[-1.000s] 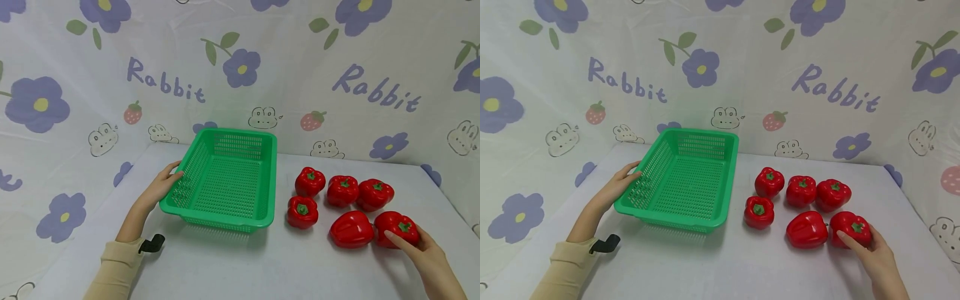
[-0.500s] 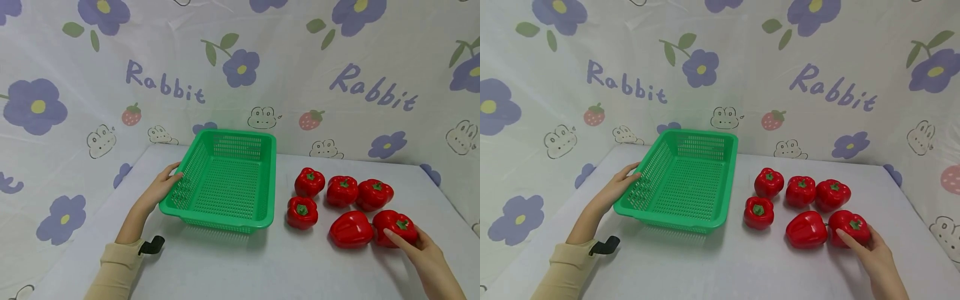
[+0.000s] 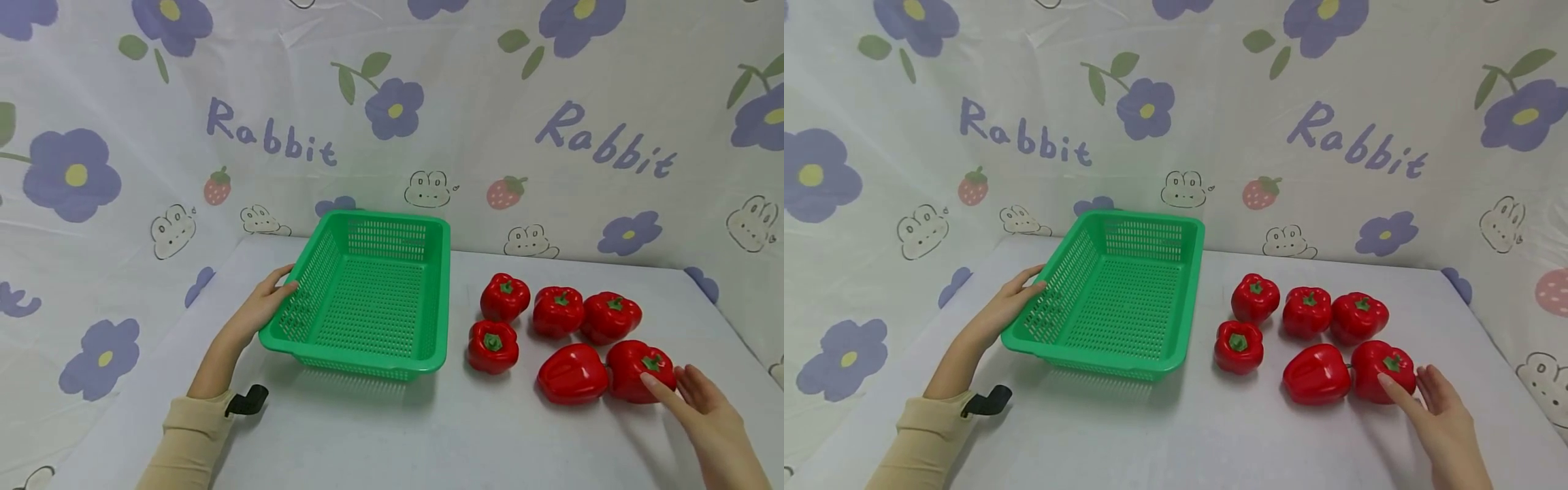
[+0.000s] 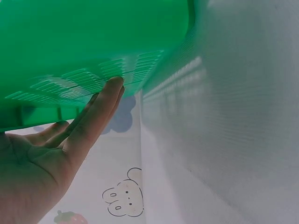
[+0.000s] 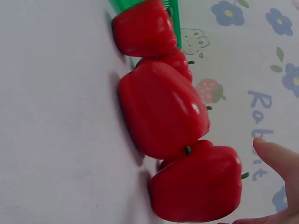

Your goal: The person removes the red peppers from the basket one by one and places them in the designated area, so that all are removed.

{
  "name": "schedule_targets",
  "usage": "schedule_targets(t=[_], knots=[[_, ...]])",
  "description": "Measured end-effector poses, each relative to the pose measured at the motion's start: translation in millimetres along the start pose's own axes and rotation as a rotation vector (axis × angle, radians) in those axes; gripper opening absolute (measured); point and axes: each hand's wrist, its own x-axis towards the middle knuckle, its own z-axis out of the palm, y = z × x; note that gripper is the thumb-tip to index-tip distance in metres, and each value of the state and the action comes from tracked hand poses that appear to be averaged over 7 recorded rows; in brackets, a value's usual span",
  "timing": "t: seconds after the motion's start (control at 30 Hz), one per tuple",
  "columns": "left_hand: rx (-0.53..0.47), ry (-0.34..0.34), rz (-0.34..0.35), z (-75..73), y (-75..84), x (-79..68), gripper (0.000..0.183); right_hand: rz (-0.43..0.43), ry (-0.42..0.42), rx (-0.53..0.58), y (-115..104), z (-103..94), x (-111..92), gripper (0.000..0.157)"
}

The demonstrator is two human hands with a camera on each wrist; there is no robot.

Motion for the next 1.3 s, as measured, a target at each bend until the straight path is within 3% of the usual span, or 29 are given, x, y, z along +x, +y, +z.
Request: schedule_targets(t=[0.13,0.4,0.53,0.7,1.03,1.3], knots=[[0.009,0.002,-0.003,-0.1,0.6,-0.5,0.064,-0.027,0.051,0.045,-9,-0.9,-14,0.103],[0.019,0.011,0.005,-0.2,-0.1,-0.4,0.063,-0.102,0.174,0.262,-32,6.4,-47,0.093],[0.019,0.008,0.004,-0.5,0.5,-0.3,0.063,-0.159,0.162,0.341,-39,14.2,-59,0.086],[0.014,0.007,0.003,0.0,1.9,-0.4,0.063,-0.173,0.069,0.250,-39,23.2,-62,0.082],[0.004,0.006,-0.004,1.2,1.8,-1.0,0.063,-0.120,-0.214,0.035,-39,39.6,-53,0.100],[0.014,0.006,0.009,0.4,-0.3,1.6,0.063,-0.184,-0.209,-0.001,-41,55.0,-45,0.098]])
